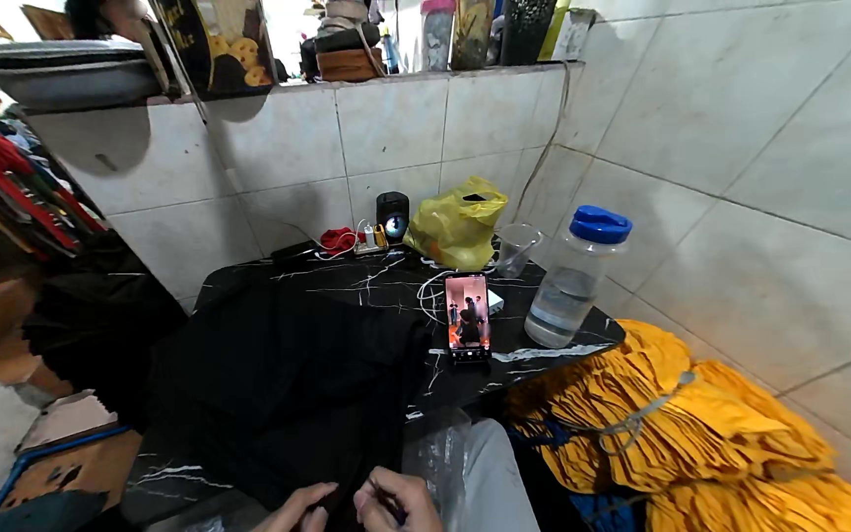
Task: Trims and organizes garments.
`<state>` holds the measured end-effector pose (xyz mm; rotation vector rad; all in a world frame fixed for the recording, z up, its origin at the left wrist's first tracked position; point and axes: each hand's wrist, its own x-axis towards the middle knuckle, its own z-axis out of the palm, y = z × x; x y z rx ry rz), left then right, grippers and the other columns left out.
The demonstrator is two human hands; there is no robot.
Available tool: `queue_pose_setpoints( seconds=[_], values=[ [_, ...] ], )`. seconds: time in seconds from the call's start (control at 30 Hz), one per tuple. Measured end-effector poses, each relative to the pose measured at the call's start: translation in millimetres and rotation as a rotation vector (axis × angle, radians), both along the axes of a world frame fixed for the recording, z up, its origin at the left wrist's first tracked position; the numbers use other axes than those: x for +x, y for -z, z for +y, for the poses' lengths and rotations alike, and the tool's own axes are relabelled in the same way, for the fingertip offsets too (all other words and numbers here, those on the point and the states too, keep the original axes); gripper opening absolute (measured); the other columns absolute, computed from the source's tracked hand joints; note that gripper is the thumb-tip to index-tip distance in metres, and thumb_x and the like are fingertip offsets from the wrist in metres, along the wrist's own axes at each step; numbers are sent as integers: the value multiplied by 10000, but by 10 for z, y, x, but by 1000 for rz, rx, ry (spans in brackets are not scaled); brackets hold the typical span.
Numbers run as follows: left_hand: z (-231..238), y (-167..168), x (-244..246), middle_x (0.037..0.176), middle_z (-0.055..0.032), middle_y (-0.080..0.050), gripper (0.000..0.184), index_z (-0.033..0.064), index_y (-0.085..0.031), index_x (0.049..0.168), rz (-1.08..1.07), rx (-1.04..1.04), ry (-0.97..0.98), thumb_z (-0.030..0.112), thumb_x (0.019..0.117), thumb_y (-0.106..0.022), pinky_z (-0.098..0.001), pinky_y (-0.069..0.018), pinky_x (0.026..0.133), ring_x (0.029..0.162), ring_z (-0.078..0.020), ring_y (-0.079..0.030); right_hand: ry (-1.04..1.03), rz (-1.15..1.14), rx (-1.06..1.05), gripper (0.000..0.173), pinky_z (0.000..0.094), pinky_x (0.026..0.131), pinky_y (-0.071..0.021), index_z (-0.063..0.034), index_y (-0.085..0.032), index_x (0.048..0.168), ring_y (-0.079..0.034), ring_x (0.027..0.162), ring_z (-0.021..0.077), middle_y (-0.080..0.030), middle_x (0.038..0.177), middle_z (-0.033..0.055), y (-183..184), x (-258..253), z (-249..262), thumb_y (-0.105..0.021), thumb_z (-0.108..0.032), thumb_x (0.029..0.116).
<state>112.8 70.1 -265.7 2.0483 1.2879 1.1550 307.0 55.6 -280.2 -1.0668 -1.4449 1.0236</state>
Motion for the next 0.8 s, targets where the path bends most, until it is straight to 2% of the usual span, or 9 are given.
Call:
queue_pose_setpoints(
  seconds=[0.1, 0.17, 0.3, 0.37, 0.5, 0.57, 0.63, 0.7, 0.8],
  values=[
    [198, -145, -156, 1406, -170, -605, 408, -38, -565, 1382, -184, 188, -85, 106, 1004, -622, -413, -548, 1046, 1254, -222, -626, 40, 1, -20, 224, 287, 605, -519, 10, -678, 902, -607, 632, 120, -640, 726, 77, 58, 35, 24, -579, -146, 1028],
    [298, -273, -266, 1556, -197, -450, 602, -59, -397, 1505, -223, 258, -126, 128, 992, -649, -436, -466, 1143, 1400, -256, -503, 83, 6, -26, 215, 280, 602, -522, 3, -683, 906, -617, 635, 116, -656, 737, 75, 109, 59, 43, -583, -146, 1023],
    [295, -177, -323, 1324, -163, -666, 345, 13, -693, 1235, -40, 225, -23, 197, 947, -740, -464, -458, 1142, 1326, -283, -575, 118, -52, 3, 197, 274, 562, -499, -9, -686, 848, -593, 596, 101, -631, 683, 56, 141, 90, 82, -613, -128, 987],
    [284, -51, -350, 1406, -178, -614, 442, 107, -717, 1266, 194, 62, 99, 366, 911, -770, -535, -375, 1179, 1395, -371, -490, -9, -86, 25, 146, 295, 580, -495, -2, -707, 867, -593, 621, 113, -638, 700, 65, 140, 141, 91, -652, -108, 952],
    [297, 121, -426, 1551, -208, -459, 503, 251, -682, 1353, 387, -35, 169, 418, 887, -775, -648, -296, 1170, 1463, -464, -350, -310, -194, -45, 386, 413, 757, -588, -58, -645, 1268, -705, 796, 194, -727, 900, 87, 129, 313, 136, -756, -135, 906],
    [284, 163, -416, 1473, -188, -552, 235, 236, -786, 1142, 340, 20, 111, 363, 961, -707, -602, -325, 1168, 1435, -425, -407, -154, -198, -109, 243, 364, 717, -590, -56, -687, 1126, -695, 748, 157, -719, 849, 61, 131, 338, 135, -711, -243, 972],
    [264, 190, -379, 1401, -157, -617, 189, 203, -805, 1006, 318, 56, 56, 345, 980, -684, -570, -354, 1153, 1400, -392, -458, -22, -253, -230, 401, 345, 646, -555, -51, -699, 938, -661, 659, 138, -689, 744, 38, 124, 335, 149, -587, -423, 1038],
    [261, 179, -363, 1450, -138, -587, 276, 232, -782, 1123, 375, 43, 65, 425, 936, -718, -604, -352, 1126, 1404, -419, -439, -28, -429, -334, 579, 458, 709, -566, -51, -713, 946, -689, 727, 216, -693, 764, 77, 99, 323, 159, -512, -589, 1022],
    [247, 143, -386, 1577, -165, -444, 538, 273, -686, 1337, 465, -27, 126, 448, 842, -800, -682, -305, 1115, 1446, -489, -350, -67, -573, -362, 556, 580, 812, -559, -12, -704, 1101, -711, 888, 351, -715, 902, 185, 66, 150, 73, -564, -543, 1010]
  ],
)
